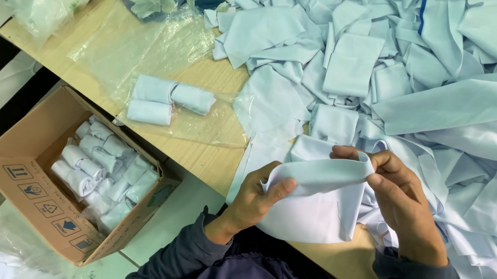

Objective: The person folds pieces of white fabric by hand and places them into plastic bags or a cardboard box on a table.

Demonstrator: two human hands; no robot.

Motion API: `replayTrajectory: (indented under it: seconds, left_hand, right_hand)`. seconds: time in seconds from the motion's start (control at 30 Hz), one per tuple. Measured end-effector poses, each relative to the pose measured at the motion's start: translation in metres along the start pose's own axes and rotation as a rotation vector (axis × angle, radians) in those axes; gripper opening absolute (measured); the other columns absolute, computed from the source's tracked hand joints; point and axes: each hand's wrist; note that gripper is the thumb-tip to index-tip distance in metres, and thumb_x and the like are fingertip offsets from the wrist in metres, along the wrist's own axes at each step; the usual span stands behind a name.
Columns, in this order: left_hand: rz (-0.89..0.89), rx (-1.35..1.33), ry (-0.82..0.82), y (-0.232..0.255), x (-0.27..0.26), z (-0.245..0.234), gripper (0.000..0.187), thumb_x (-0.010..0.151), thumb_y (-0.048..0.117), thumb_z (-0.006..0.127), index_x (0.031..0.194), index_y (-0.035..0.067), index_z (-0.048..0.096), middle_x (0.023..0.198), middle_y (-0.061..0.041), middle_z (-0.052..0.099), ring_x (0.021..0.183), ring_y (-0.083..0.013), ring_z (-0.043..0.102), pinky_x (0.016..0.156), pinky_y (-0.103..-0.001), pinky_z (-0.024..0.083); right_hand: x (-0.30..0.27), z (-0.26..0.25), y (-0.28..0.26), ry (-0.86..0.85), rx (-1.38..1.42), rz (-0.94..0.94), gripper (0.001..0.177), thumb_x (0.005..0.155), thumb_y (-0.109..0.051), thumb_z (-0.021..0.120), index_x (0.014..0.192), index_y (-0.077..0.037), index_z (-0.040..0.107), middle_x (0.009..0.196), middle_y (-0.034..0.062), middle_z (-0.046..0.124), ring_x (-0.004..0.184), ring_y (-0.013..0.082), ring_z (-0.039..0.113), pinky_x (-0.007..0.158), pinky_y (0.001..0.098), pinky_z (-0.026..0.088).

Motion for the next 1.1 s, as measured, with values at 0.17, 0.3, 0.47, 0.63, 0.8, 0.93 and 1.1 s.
replayTrajectory:
  seconds: [0.17,0.3,0.47,0.63,0.8,0.93,1.1]
  left_hand:
    - [-0.001,-0.054,0.02,0.013,0.001,0.004,0.033,0.098,0.045,0.062,0.09,0.012,0.063,0.078,0.006,0.053,0.077,-0.0102,0.052,0.07,-0.024,0.042]
    - [0.045,0.04,-0.03,0.028,0.011,-0.006,0.034,0.1,0.042,0.061,0.105,0.009,0.067,0.092,0.002,0.066,0.091,-0.0114,0.06,0.08,-0.026,0.048]
    - [0.268,0.299,-0.001,0.043,0.037,-0.024,0.032,0.103,0.034,0.059,0.123,0.01,0.07,0.081,0.003,0.064,0.069,-0.0065,0.051,0.06,-0.023,0.044]
    - [0.426,0.284,-0.087,0.072,0.041,-0.028,0.018,0.109,0.015,0.055,0.122,0.014,0.068,0.12,-0.002,0.074,0.119,-0.0185,0.071,0.105,-0.028,0.056]
    - [0.438,0.31,-0.07,0.057,0.033,-0.055,0.018,0.107,0.001,0.053,0.116,0.011,0.065,0.121,-0.005,0.07,0.123,-0.0223,0.067,0.114,-0.034,0.052]
    - [0.194,0.496,-0.084,0.016,0.013,-0.079,0.023,0.103,0.006,0.055,0.112,0.02,0.071,0.137,-0.009,0.057,0.134,-0.024,0.058,0.104,-0.036,0.054]
    - [0.049,0.599,-0.011,-0.018,-0.018,-0.095,0.027,0.1,0.004,0.055,0.11,0.021,0.074,0.14,-0.009,0.055,0.141,-0.0238,0.051,0.103,-0.034,0.051]
  right_hand:
    - [0.001,-0.006,0.035,-0.127,0.037,0.006,0.056,0.08,-0.021,0.08,0.126,-0.009,0.051,0.101,0.0048,0.058,0.086,0.0157,0.057,0.072,0.027,0.045]
    - [0.009,0.021,0.0,-0.084,-0.1,0.264,0.073,0.068,-0.014,0.083,0.137,-0.006,0.06,0.144,0.0102,0.062,0.112,0.0254,0.067,0.085,0.0338,0.058]
    - [0.004,0.0,-0.011,0.313,-0.279,0.055,0.032,0.078,-0.003,0.08,0.109,0.001,0.074,0.102,0.0104,0.075,0.095,0.0202,0.07,0.085,0.0319,0.06]
    - [-0.035,0.001,-0.024,0.39,-0.704,-0.421,0.025,0.087,0.001,0.083,0.109,0.005,0.071,0.1,0.0139,0.069,0.089,0.0196,0.063,0.078,0.0303,0.053]
    - [-0.05,0.028,0.028,0.093,-0.921,-0.737,0.022,0.081,-0.01,0.084,0.089,0.0,0.065,0.077,0.0088,0.064,0.077,0.0251,0.058,0.075,0.0364,0.05]
    - [-0.06,0.063,0.088,-0.163,-0.83,-0.681,0.018,0.091,-0.008,0.074,0.109,-0.006,0.07,0.094,0.0056,0.074,0.074,0.0189,0.066,0.075,0.0327,0.051]
    - [-0.068,0.078,0.106,-0.359,-0.801,-0.448,0.029,0.1,-0.016,0.064,0.129,-0.011,0.067,0.102,0.008,0.069,0.087,0.0237,0.068,0.083,0.0336,0.053]
Point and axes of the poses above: each hand's wrist, its own x-axis towards the middle knuckle, its own z-axis out of the palm, y = z × x
